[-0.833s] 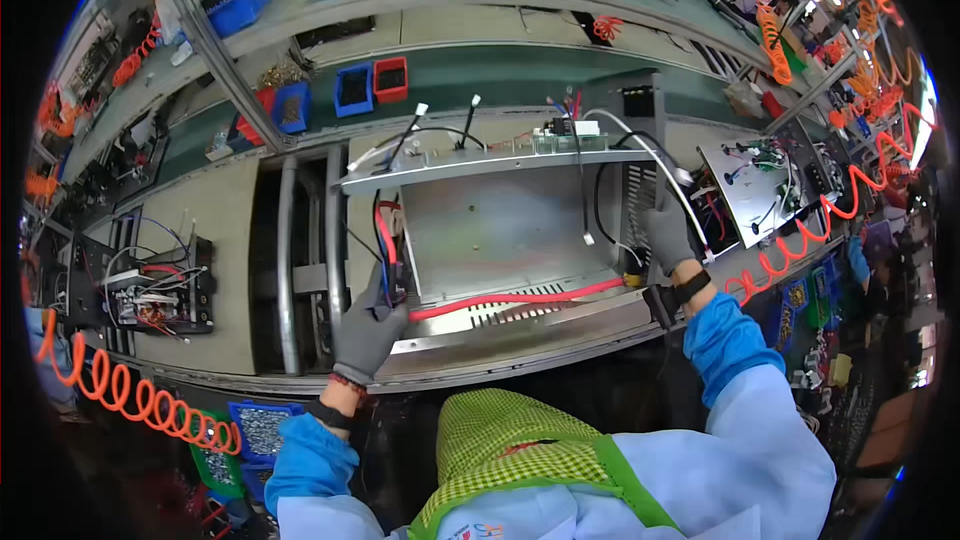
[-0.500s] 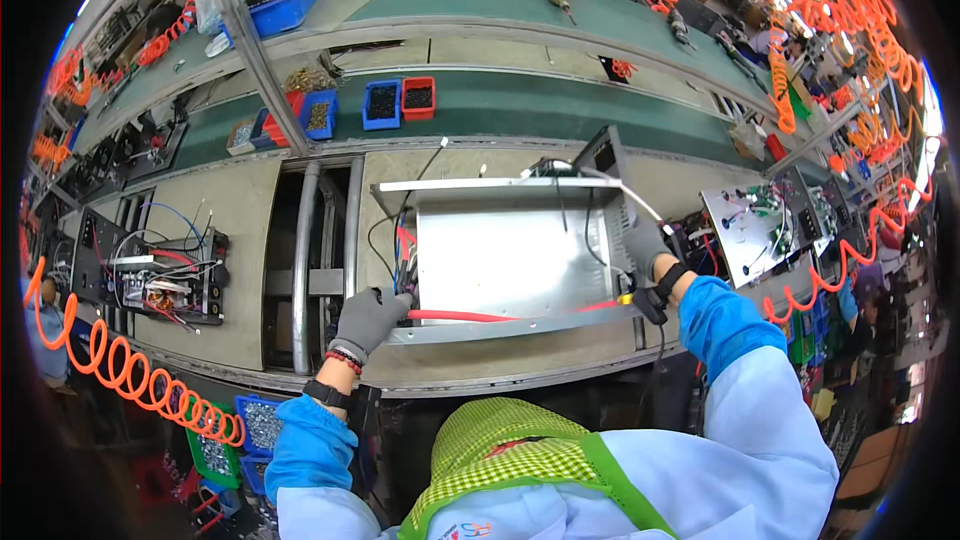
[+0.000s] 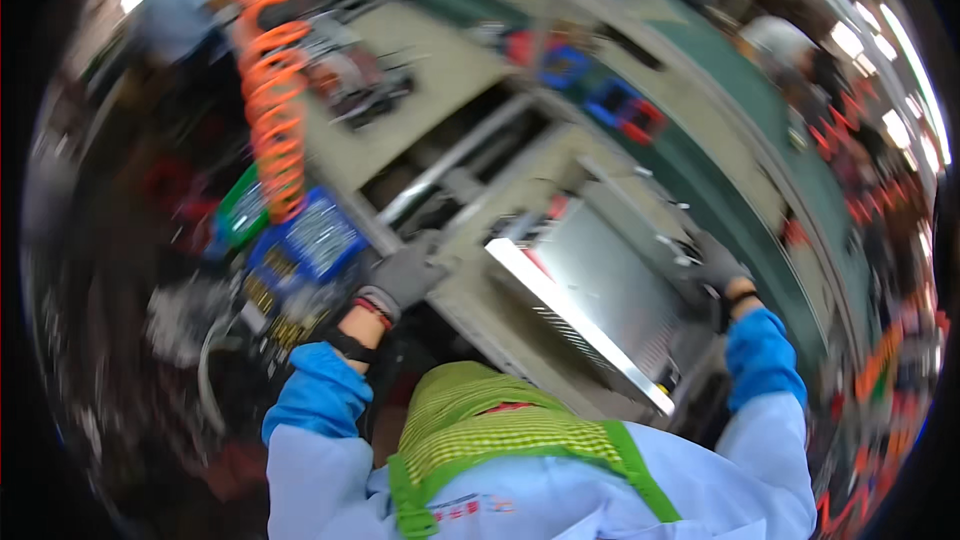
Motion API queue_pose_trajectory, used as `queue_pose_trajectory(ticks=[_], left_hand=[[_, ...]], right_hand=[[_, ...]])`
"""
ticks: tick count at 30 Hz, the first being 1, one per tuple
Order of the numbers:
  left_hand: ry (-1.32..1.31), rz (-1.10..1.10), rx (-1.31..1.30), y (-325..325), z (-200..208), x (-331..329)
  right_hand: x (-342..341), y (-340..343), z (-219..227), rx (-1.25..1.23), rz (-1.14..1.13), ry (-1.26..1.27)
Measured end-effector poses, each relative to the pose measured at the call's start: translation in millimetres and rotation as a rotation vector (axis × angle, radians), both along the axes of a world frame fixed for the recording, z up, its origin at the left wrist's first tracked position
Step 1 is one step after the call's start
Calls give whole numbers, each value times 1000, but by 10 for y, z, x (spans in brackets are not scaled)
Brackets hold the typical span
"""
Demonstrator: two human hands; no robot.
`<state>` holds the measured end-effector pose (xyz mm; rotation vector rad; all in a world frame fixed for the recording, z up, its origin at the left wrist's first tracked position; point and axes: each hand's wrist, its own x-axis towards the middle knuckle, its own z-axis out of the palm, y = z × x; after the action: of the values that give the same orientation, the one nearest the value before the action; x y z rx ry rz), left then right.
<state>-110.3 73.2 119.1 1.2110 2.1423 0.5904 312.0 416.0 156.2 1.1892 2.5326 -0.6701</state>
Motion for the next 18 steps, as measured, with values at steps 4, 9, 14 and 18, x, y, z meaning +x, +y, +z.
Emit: queue_pose_trajectory(ticks=[4, 9, 14, 18], left_hand=[[35, -77, -30, -1400, -395, 67], [-116, 182, -294, -2538, -264, 343], [-28, 363, -475, -3319, -595, 58], [134, 725, -560, -4589, -343, -220]], right_hand=[[58, 688, -381, -70, -101, 311], [-411, 1381, -446, 189, -325, 151], [-1012, 1640, -860, 375, 6, -71], [-2166, 870, 9, 84, 195, 296]])
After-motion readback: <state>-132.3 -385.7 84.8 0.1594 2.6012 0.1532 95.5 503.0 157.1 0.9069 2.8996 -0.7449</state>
